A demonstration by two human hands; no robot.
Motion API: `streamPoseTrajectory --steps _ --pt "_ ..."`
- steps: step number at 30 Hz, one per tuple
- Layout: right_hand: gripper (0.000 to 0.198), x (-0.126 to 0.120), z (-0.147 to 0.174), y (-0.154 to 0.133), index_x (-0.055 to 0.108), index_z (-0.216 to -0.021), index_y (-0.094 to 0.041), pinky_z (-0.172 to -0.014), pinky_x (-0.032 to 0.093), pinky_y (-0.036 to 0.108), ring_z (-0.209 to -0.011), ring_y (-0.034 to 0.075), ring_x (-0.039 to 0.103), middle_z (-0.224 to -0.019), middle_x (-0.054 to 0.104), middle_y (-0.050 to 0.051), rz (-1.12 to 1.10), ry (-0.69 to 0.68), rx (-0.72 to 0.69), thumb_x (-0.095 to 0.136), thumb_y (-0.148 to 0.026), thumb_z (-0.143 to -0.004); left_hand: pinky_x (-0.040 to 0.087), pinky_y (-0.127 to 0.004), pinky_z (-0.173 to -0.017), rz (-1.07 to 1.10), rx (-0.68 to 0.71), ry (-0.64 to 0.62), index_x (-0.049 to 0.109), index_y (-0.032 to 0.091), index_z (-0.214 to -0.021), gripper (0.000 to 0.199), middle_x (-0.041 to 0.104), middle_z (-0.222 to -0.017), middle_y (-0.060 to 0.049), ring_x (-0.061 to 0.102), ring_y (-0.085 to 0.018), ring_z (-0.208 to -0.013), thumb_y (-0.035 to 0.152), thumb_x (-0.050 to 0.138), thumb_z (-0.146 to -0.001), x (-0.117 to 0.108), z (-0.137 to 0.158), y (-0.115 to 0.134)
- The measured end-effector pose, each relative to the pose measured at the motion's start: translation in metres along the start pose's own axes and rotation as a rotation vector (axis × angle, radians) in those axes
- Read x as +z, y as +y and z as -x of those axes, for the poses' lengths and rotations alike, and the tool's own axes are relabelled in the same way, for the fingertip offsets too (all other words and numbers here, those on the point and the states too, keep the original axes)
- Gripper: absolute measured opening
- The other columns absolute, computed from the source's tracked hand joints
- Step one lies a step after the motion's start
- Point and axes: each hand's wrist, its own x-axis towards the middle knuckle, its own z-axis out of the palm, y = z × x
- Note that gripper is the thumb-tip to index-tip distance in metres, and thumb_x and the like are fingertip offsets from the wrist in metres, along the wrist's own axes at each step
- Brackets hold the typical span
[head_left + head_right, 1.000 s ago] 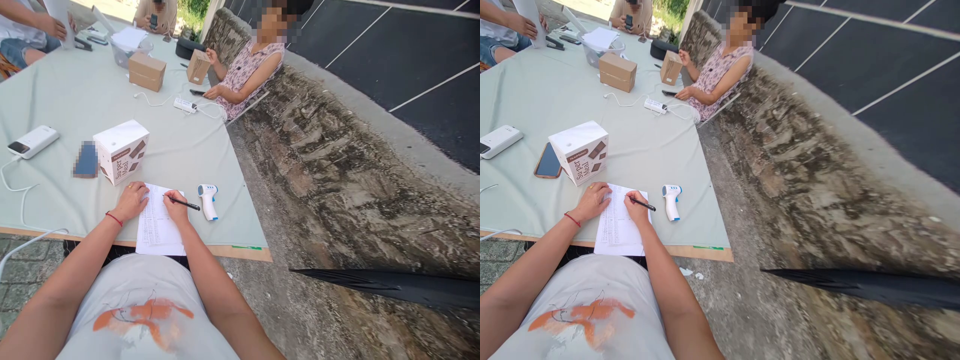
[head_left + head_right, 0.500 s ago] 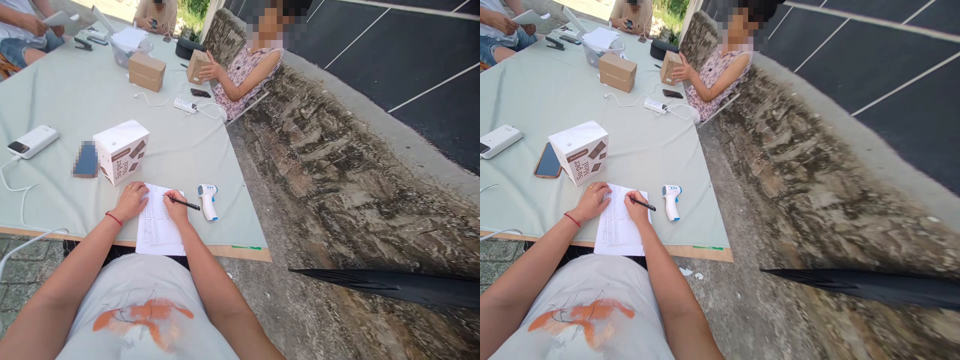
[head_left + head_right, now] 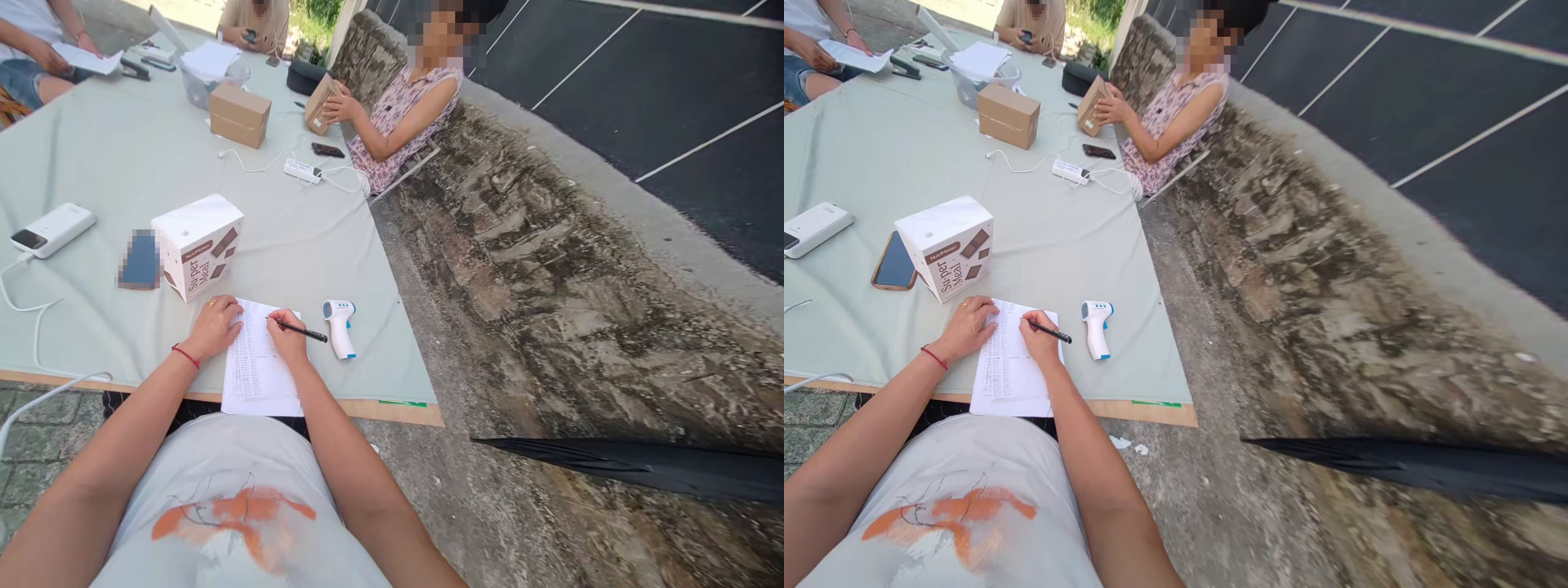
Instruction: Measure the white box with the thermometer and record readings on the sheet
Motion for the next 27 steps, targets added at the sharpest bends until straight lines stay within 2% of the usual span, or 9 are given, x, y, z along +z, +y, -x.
streamPoseTrajectory --steps 27 --pt "0.018 -0.0025 0.0010 -0.0016 0.061 -0.074 -0.023 -0.062 0.046 0.031 -0.062 0.015 0.052 -0.069 0.062 -0.001 -0.025 0.024 -0.019 0.056 -0.038 -0.068 0.048 -0.050 -0.095 0.020 -0.001 -0.006 0.064 0.016 -0.110 0.027 0.060 -0.117 -0.014 0.055 -0.031 -0.107 0.024 0.052 -0.089 -0.0026 0.0001 0.0011"
